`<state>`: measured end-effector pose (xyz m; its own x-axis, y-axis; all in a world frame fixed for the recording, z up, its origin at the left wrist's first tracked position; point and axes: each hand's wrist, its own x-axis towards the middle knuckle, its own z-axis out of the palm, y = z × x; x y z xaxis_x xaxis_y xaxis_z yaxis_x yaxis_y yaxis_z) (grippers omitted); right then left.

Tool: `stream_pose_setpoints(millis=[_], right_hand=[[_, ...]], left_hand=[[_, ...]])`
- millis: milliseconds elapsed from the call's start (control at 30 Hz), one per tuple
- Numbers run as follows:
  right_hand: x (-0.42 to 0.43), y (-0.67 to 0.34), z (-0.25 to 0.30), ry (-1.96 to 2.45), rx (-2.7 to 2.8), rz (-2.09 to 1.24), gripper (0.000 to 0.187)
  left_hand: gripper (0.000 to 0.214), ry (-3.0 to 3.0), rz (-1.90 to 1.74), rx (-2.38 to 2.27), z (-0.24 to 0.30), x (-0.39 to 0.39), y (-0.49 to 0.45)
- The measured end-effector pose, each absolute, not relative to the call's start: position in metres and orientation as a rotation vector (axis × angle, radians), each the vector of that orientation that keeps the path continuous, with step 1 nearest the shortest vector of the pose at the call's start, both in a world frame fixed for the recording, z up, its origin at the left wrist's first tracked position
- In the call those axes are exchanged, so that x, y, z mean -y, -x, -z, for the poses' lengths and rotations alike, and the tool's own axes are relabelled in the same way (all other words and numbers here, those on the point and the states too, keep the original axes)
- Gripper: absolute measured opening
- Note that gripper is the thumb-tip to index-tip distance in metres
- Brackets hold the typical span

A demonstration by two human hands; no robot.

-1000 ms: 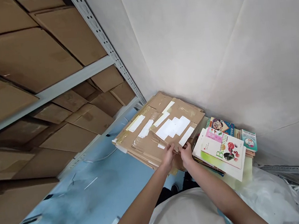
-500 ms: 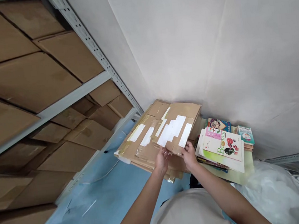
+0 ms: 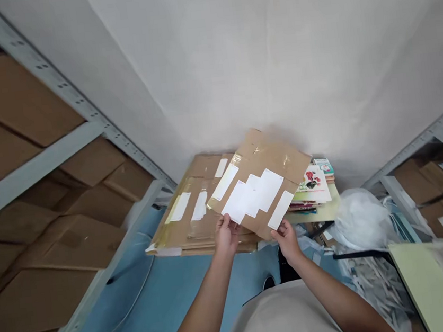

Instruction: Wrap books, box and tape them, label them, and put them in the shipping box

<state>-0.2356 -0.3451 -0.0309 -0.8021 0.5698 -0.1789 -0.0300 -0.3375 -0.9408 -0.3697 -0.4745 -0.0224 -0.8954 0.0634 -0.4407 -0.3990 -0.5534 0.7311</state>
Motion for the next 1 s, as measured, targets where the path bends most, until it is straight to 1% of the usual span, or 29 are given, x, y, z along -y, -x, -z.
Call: stream_pose_setpoints(millis=[100, 200, 333, 433, 600, 700, 800, 900, 1000], right_hand=[[0.328, 0.200, 0.039, 0.829, 1.451, -2.050, 0.051], [0.293, 0.153, 0.046, 1.017, 1.263, -1.809, 0.064], [0.234, 0.073, 0.045, 1.185, 1.152, -1.359, 0.063], [0.198, 0.014, 0.030, 1.229, 1.136, -1.151, 0.067], [0.152, -0.069, -0.009, 1.288, 1.088, -1.038, 0.075], [0.133, -0.118, -0.029, 1.205, 1.088, -1.026, 0.070], [0.123, -0.168, -0.037, 1.174, 1.050, -1.028, 0.053], [0.121, -0.212, -0.030, 1.221, 1.003, -1.028, 0.039], [0.120, -0.246, -0.016, 1.263, 0.939, -1.013, 0.036]], left_hand=[[0.036, 0.387, -2.460, -1.315, 0.016, 0.454, 0.361], [0.039, 0.239, -2.396, -1.352, 0.009, 0.427, 0.353], [0.045, 0.054, -2.287, -1.418, 0.004, 0.383, 0.335], [0.046, -0.055, -2.176, -1.433, 0.002, 0.340, 0.312], [0.039, -0.405, -1.916, -1.424, -0.003, 0.259, 0.256], [0.037, -0.572, -1.753, -1.376, -0.008, 0.209, 0.212], [0.033, -0.642, -1.652, -1.353, -0.011, 0.162, 0.165], [0.028, -0.704, -1.599, -1.349, -0.009, 0.122, 0.122], [0.021, -0.774, -1.521, -1.356, -0.005, 0.088, 0.084]])
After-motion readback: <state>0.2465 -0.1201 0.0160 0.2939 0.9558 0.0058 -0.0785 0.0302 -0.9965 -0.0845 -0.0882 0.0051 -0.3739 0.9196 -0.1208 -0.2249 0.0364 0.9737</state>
